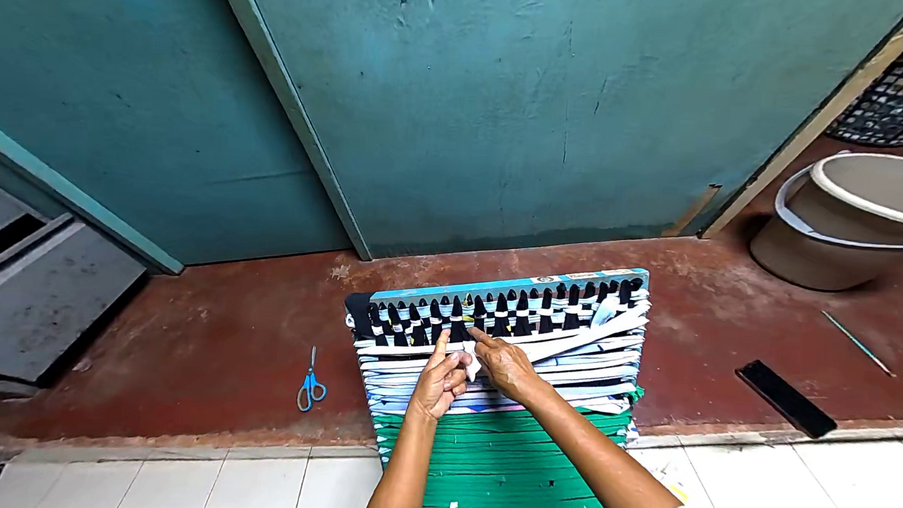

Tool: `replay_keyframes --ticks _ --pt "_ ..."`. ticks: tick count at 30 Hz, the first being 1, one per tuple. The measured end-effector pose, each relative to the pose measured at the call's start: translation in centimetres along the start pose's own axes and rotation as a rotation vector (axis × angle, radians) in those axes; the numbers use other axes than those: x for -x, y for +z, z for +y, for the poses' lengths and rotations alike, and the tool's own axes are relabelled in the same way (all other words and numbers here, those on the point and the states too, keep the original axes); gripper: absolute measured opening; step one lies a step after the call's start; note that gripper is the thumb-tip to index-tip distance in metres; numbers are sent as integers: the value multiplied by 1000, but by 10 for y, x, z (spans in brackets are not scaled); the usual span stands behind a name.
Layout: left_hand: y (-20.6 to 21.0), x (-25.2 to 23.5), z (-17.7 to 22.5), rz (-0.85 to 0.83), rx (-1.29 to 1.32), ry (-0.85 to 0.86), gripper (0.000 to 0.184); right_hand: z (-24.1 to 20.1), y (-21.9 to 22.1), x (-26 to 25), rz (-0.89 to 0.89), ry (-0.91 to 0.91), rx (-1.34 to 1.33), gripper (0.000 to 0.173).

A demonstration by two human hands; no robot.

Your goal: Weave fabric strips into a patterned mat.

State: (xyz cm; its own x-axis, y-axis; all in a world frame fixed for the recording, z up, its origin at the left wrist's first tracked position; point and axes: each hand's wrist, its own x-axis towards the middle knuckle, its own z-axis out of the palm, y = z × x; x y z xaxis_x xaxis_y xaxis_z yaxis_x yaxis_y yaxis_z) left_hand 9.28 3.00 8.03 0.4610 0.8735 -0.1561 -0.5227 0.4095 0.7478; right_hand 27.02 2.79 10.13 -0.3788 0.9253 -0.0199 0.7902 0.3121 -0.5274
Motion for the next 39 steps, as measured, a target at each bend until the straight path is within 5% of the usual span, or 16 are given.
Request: replay_keyframes --ticks 6,11,15,18,20,25,29,35,39 --pt "-4 3 -2 -126 149 112 87 5 7 2 62 -64 -31 27" --pt "-5 2 2 -156 -14 93 96 3 4 -1 209 -94 -13 23" --pt "-3 6 23 61 -603 43 75 0 6 -7 205 -53 20 22" --pt "-8 12 23 362 -1058 220 44 4 9 -6 218 -81 33 21" --pt "-14 17 20 482 -1355 251 43 4 9 -4 198 -78 40 21" --pt "11 21 41 454 -1746 -260 53 2 6 -3 150 -63 37 21" --pt "-3 13 33 422 -1500 -124 65 6 6 -1 145 -85 52 20" --pt "-14 15 34 107 -366 163 71 8 9 0 144 -92 49 21" --pt "-20 18 35 126 -581 153 72 5 10 0 154 -87 65 19"
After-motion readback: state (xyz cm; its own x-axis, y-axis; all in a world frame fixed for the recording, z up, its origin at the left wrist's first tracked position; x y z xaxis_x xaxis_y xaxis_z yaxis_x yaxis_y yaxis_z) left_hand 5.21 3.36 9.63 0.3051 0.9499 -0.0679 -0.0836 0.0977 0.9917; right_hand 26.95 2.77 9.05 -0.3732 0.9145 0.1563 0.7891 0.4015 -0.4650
